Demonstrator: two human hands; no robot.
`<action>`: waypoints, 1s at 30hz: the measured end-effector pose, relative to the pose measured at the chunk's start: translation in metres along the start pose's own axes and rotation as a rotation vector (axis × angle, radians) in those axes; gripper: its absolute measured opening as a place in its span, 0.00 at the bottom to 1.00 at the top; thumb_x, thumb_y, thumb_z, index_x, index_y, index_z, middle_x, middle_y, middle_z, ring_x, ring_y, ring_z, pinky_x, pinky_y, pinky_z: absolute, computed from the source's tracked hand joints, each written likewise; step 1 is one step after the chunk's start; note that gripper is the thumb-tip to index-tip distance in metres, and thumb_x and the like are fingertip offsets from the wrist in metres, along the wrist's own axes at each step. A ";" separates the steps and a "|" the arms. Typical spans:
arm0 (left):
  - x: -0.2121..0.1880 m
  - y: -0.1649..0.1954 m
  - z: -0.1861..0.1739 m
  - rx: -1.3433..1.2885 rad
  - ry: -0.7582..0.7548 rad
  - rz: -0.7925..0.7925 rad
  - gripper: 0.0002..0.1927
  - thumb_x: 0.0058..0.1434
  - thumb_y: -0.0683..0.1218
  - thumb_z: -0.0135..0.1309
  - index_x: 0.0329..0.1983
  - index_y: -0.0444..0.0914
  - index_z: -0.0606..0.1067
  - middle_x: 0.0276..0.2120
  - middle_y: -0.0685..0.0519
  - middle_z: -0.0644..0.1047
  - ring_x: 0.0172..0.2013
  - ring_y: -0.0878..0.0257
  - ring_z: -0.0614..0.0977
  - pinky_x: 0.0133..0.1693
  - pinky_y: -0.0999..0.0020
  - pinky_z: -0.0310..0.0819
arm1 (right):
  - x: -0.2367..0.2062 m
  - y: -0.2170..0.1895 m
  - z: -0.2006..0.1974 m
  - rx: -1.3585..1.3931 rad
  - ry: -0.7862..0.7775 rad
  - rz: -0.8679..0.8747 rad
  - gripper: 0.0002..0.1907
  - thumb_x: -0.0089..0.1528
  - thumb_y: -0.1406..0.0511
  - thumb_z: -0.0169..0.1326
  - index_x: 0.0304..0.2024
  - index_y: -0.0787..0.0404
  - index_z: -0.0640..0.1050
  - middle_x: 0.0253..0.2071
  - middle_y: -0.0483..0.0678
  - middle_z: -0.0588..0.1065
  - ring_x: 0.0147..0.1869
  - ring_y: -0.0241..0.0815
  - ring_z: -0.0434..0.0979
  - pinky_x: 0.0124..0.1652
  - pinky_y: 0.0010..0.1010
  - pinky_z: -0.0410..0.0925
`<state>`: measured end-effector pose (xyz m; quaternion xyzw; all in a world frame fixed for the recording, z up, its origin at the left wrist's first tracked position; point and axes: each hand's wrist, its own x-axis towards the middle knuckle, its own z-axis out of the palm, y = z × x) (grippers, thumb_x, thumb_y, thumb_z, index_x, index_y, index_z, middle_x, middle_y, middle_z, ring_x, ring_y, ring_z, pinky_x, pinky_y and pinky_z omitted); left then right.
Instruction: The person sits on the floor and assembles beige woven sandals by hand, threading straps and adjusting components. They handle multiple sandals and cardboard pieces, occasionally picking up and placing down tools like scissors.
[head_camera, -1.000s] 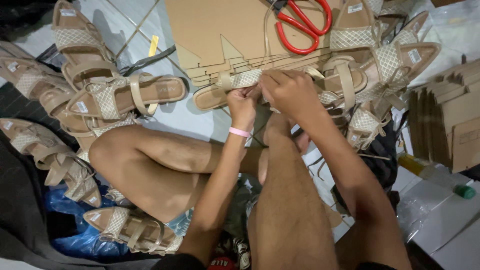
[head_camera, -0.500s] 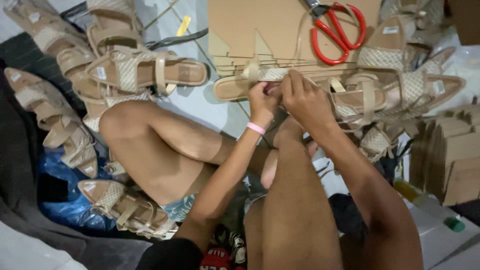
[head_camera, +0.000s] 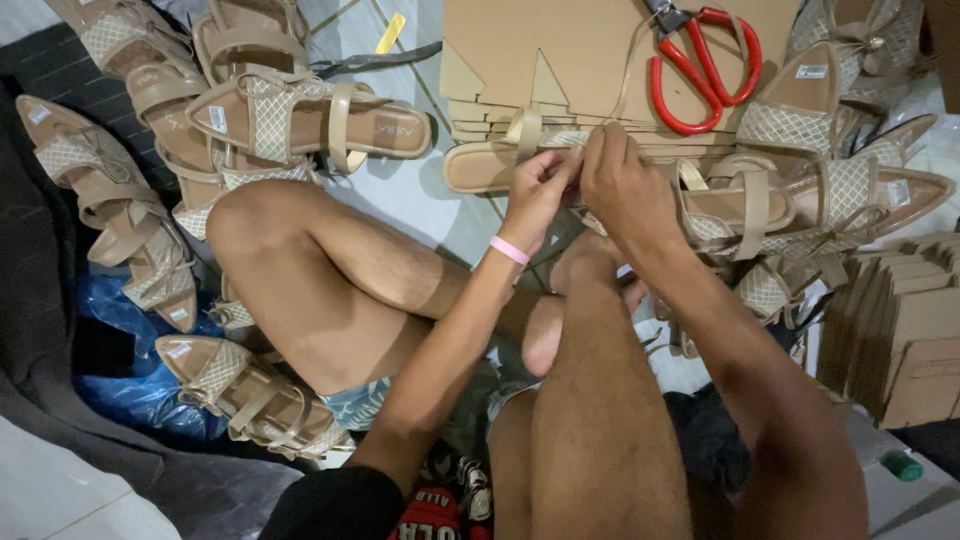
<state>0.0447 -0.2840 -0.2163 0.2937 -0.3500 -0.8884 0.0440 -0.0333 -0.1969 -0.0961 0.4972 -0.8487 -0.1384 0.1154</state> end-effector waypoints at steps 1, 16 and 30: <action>0.002 0.000 0.002 0.045 0.040 0.031 0.09 0.70 0.41 0.54 0.47 0.30 0.80 0.38 0.53 0.81 0.37 0.70 0.79 0.39 0.73 0.74 | 0.001 0.001 0.002 0.001 -0.017 -0.002 0.07 0.69 0.65 0.52 0.45 0.64 0.73 0.43 0.48 0.73 0.41 0.36 0.80 0.33 0.22 0.74; 0.005 -0.001 0.024 0.059 0.227 -0.028 0.15 0.69 0.48 0.58 0.35 0.30 0.80 0.27 0.57 0.78 0.26 0.72 0.72 0.27 0.76 0.64 | -0.008 0.001 0.020 0.136 0.029 0.047 0.09 0.70 0.65 0.52 0.48 0.65 0.74 0.49 0.50 0.74 0.46 0.40 0.80 0.32 0.25 0.74; 0.001 -0.010 0.017 0.008 0.101 0.083 0.11 0.72 0.45 0.53 0.42 0.30 0.79 0.34 0.56 0.80 0.33 0.73 0.75 0.36 0.76 0.69 | -0.024 0.027 0.018 1.147 0.124 0.329 0.11 0.71 0.71 0.55 0.55 0.68 0.72 0.53 0.59 0.73 0.52 0.53 0.81 0.49 0.36 0.76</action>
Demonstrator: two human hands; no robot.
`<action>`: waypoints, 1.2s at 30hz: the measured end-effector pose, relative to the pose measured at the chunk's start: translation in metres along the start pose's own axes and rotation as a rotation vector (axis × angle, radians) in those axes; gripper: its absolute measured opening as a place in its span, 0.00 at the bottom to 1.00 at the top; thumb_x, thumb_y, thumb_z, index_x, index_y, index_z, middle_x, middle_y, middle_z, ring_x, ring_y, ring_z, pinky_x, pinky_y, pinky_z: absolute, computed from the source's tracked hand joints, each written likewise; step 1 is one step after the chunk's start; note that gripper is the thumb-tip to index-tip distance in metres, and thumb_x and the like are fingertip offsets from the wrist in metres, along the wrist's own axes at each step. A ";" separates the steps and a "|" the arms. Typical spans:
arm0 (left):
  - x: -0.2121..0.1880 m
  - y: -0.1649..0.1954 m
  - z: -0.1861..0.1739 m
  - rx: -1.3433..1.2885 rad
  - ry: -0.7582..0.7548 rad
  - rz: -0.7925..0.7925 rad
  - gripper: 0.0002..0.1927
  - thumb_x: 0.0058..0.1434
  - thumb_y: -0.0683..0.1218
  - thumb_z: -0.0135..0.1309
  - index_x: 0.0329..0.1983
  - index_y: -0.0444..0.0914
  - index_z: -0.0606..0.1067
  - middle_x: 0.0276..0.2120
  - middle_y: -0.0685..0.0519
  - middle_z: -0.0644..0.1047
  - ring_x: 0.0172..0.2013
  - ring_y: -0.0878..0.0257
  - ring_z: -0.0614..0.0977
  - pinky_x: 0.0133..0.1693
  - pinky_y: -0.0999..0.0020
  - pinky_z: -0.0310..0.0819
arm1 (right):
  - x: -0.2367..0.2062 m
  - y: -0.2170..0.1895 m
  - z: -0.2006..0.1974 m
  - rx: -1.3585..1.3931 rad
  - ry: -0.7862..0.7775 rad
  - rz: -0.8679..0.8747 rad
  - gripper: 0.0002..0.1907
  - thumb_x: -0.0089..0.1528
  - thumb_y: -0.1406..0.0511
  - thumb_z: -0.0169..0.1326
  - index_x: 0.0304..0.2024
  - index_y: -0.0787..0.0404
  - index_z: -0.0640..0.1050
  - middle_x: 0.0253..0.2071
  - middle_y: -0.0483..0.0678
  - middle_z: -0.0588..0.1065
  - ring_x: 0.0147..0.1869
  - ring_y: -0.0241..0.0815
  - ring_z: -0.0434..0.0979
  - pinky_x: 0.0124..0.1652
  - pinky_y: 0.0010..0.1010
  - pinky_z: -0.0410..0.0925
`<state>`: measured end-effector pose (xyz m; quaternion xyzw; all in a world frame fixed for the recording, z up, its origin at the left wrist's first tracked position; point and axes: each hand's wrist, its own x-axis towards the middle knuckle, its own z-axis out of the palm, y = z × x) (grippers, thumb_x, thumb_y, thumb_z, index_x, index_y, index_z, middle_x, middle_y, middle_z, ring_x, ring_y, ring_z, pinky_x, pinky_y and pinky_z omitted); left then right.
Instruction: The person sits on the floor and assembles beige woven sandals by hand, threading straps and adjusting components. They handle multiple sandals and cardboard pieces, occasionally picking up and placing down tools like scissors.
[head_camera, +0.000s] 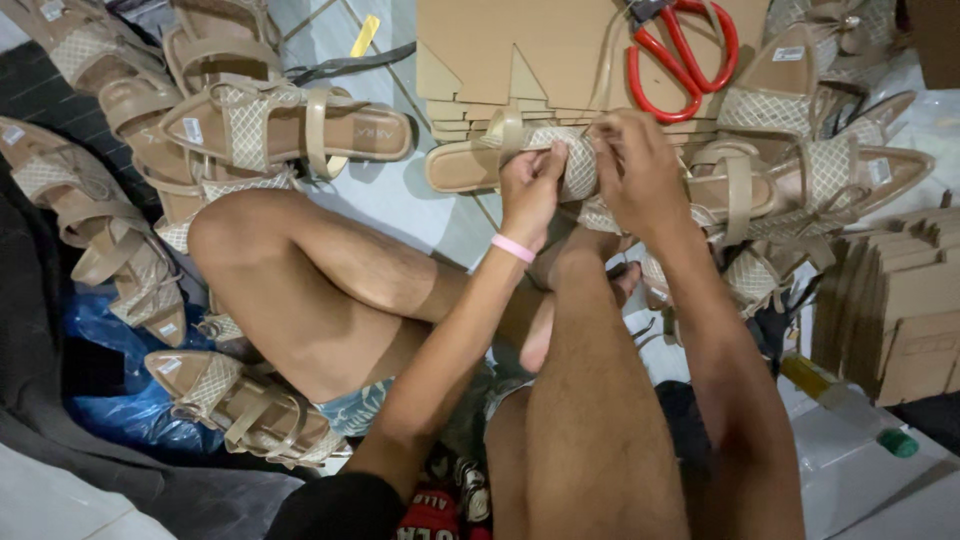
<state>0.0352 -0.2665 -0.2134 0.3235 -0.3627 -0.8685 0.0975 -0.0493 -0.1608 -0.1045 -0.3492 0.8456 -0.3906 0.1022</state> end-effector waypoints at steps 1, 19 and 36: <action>-0.001 0.001 -0.003 -0.013 -0.045 -0.019 0.11 0.73 0.45 0.54 0.43 0.31 0.79 0.32 0.56 0.79 0.31 0.74 0.72 0.33 0.76 0.65 | 0.002 -0.003 -0.005 0.004 -0.039 0.004 0.12 0.70 0.72 0.56 0.55 0.68 0.73 0.53 0.59 0.75 0.52 0.52 0.81 0.49 0.36 0.76; -0.003 0.001 -0.019 0.190 -0.176 0.027 0.10 0.72 0.44 0.51 0.44 0.32 0.79 0.35 0.58 0.80 0.35 0.73 0.75 0.38 0.75 0.70 | 0.017 -0.021 -0.031 -0.110 -0.215 -0.142 0.20 0.57 0.64 0.69 0.51 0.62 0.82 0.55 0.54 0.77 0.56 0.56 0.79 0.52 0.39 0.73; -0.058 0.125 0.001 1.216 -0.054 0.344 0.06 0.69 0.47 0.60 0.42 0.40 0.81 0.36 0.50 0.82 0.38 0.55 0.85 0.41 0.65 0.76 | 0.004 -0.012 -0.012 -0.132 -0.081 -0.170 0.15 0.60 0.76 0.60 0.49 0.62 0.83 0.53 0.52 0.81 0.56 0.52 0.81 0.54 0.37 0.74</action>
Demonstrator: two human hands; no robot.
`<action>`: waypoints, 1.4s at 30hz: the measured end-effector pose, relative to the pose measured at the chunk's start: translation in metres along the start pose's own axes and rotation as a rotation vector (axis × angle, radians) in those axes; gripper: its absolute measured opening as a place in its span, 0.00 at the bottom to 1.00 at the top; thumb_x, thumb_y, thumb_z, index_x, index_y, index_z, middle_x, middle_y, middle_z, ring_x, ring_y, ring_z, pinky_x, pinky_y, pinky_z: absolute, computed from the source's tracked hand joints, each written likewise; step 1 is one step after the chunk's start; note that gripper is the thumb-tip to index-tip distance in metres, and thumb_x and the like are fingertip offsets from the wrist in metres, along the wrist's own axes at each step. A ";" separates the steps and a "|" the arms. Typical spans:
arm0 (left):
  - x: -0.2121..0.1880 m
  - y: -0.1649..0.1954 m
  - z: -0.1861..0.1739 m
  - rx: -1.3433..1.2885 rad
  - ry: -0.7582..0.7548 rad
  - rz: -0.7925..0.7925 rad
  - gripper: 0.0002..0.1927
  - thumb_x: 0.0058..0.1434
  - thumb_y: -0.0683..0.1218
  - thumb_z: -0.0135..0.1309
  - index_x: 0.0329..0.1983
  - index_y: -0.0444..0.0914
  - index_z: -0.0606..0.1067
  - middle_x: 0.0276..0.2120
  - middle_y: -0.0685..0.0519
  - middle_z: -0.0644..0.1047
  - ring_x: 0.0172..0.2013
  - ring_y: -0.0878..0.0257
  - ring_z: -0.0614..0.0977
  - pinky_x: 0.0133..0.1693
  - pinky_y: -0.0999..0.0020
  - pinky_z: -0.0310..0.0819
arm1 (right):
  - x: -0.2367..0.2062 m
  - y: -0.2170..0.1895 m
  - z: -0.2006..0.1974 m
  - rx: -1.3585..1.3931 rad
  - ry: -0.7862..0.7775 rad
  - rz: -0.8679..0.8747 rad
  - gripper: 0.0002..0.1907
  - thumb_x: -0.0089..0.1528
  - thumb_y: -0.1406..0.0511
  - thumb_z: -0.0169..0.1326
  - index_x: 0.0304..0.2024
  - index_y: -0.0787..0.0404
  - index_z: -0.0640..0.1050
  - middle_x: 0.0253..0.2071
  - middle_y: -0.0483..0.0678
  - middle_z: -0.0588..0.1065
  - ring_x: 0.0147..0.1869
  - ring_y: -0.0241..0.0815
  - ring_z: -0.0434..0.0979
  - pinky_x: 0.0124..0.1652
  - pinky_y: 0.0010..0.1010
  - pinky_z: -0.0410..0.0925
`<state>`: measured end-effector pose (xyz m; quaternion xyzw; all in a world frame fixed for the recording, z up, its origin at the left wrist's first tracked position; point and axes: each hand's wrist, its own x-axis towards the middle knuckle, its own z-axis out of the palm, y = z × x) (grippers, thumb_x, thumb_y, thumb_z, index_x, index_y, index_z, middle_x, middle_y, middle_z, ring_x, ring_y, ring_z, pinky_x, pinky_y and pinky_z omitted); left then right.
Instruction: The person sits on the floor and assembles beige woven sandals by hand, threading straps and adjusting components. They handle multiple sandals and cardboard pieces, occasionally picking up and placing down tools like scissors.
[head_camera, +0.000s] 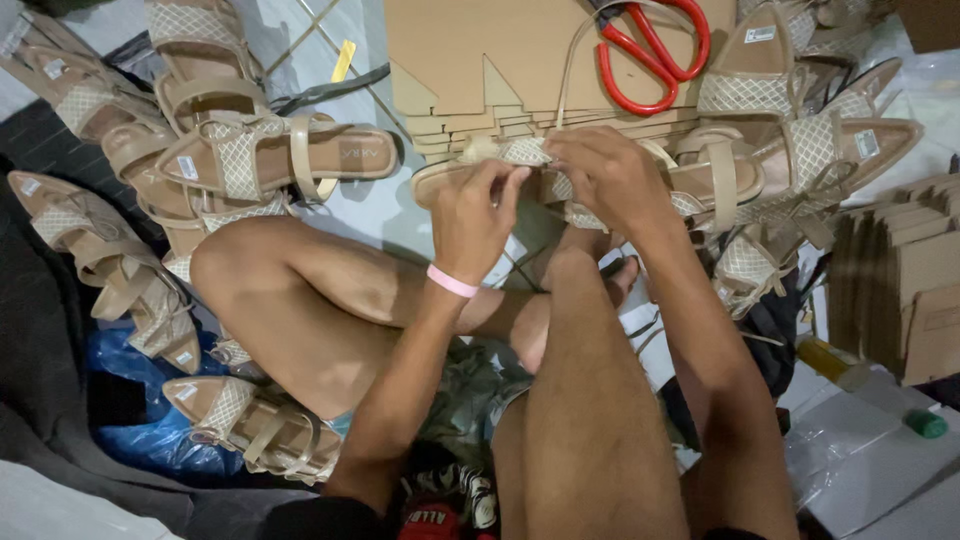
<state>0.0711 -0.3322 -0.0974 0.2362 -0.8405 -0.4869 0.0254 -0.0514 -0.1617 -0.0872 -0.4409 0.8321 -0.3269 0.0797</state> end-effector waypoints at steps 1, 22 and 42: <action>0.005 0.005 -0.003 0.032 0.054 0.161 0.05 0.67 0.46 0.60 0.43 0.41 0.81 0.38 0.51 0.81 0.40 0.55 0.83 0.43 0.64 0.77 | 0.000 0.002 0.000 0.008 -0.002 0.003 0.15 0.60 0.76 0.60 0.49 0.63 0.82 0.53 0.52 0.80 0.56 0.52 0.81 0.53 0.38 0.74; 0.060 0.013 -0.001 0.914 -0.131 1.062 0.07 0.61 0.46 0.53 0.35 0.39 0.78 0.36 0.54 0.75 0.41 0.60 0.80 0.37 0.62 0.77 | -0.004 0.017 -0.001 0.050 -0.080 0.029 0.19 0.52 0.78 0.58 0.46 0.68 0.80 0.49 0.58 0.79 0.55 0.59 0.78 0.53 0.43 0.72; 0.059 -0.003 0.012 1.047 -0.052 1.034 0.10 0.64 0.48 0.48 0.42 0.38 0.75 0.37 0.52 0.71 0.33 0.59 0.78 0.36 0.62 0.73 | -0.007 0.014 0.002 0.051 -0.044 0.091 0.18 0.59 0.74 0.57 0.53 0.65 0.79 0.54 0.59 0.78 0.56 0.61 0.79 0.53 0.43 0.73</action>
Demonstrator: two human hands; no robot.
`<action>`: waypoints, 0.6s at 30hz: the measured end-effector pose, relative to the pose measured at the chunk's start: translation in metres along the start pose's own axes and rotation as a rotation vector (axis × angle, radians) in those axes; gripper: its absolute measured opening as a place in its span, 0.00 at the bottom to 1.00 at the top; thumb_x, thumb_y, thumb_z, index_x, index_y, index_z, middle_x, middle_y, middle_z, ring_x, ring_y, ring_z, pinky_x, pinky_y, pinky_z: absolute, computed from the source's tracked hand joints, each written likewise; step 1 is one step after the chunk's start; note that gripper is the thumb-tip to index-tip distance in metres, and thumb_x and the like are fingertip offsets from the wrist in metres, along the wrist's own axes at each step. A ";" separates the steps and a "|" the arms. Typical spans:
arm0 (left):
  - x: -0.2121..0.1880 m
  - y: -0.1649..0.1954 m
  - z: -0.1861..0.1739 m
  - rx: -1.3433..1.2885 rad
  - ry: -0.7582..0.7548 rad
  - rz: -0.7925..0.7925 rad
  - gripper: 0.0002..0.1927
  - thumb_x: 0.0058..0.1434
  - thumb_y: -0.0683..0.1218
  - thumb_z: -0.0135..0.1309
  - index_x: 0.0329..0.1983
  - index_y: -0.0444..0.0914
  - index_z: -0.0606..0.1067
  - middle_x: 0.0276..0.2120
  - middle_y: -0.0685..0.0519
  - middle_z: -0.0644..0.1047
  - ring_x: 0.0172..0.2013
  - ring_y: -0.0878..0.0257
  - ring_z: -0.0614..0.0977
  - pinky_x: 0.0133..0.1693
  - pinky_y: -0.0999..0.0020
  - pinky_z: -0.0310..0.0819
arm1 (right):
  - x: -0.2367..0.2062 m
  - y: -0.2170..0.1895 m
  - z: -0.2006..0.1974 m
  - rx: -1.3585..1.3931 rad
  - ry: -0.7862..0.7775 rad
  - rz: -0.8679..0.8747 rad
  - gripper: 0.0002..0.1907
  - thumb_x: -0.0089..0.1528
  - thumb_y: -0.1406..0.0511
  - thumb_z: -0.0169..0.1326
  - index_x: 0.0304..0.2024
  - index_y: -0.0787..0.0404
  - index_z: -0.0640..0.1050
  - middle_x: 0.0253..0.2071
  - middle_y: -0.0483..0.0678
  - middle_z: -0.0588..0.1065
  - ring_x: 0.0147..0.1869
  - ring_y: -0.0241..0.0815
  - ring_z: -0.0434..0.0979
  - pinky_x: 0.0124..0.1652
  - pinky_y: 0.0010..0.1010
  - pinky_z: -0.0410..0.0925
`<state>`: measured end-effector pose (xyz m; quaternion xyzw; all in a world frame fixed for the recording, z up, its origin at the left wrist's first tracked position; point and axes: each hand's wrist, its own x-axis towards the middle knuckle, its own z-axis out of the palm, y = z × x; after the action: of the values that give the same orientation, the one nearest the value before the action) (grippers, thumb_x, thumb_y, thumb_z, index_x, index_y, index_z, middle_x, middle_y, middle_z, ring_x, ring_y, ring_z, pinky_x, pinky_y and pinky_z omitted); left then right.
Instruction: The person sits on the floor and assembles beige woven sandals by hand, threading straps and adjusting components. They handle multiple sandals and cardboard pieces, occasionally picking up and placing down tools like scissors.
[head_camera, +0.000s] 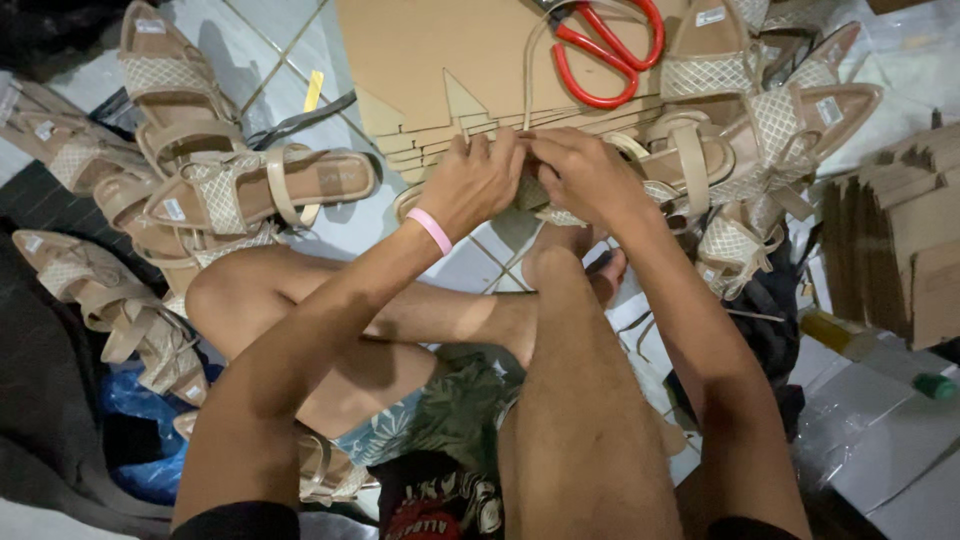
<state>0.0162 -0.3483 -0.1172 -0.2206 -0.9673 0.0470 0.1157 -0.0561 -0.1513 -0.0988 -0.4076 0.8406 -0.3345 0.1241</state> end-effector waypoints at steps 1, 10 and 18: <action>0.001 -0.001 0.002 0.003 -0.003 0.005 0.10 0.65 0.48 0.48 0.42 0.38 0.75 0.36 0.52 0.71 0.33 0.59 0.78 0.34 0.63 0.73 | 0.001 -0.001 -0.001 -0.022 -0.009 0.021 0.19 0.59 0.73 0.58 0.54 0.65 0.79 0.54 0.59 0.78 0.55 0.61 0.79 0.53 0.43 0.73; -0.001 -0.010 0.007 -0.047 0.017 0.018 0.11 0.63 0.46 0.49 0.44 0.35 0.75 0.39 0.50 0.72 0.33 0.60 0.79 0.33 0.68 0.77 | 0.004 -0.011 -0.010 -0.034 -0.100 0.142 0.27 0.60 0.71 0.58 0.62 0.59 0.73 0.61 0.53 0.74 0.56 0.60 0.77 0.50 0.46 0.73; -0.007 -0.013 0.003 -0.207 -0.089 -0.007 0.12 0.63 0.45 0.49 0.44 0.32 0.72 0.42 0.46 0.72 0.41 0.54 0.81 0.38 0.64 0.80 | 0.010 -0.009 -0.007 -0.090 -0.065 0.107 0.33 0.59 0.70 0.59 0.67 0.62 0.67 0.71 0.52 0.63 0.64 0.61 0.73 0.56 0.46 0.70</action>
<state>0.0164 -0.3632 -0.1198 -0.2257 -0.9720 -0.0437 0.0493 -0.0601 -0.1595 -0.0868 -0.3778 0.8710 -0.2757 0.1504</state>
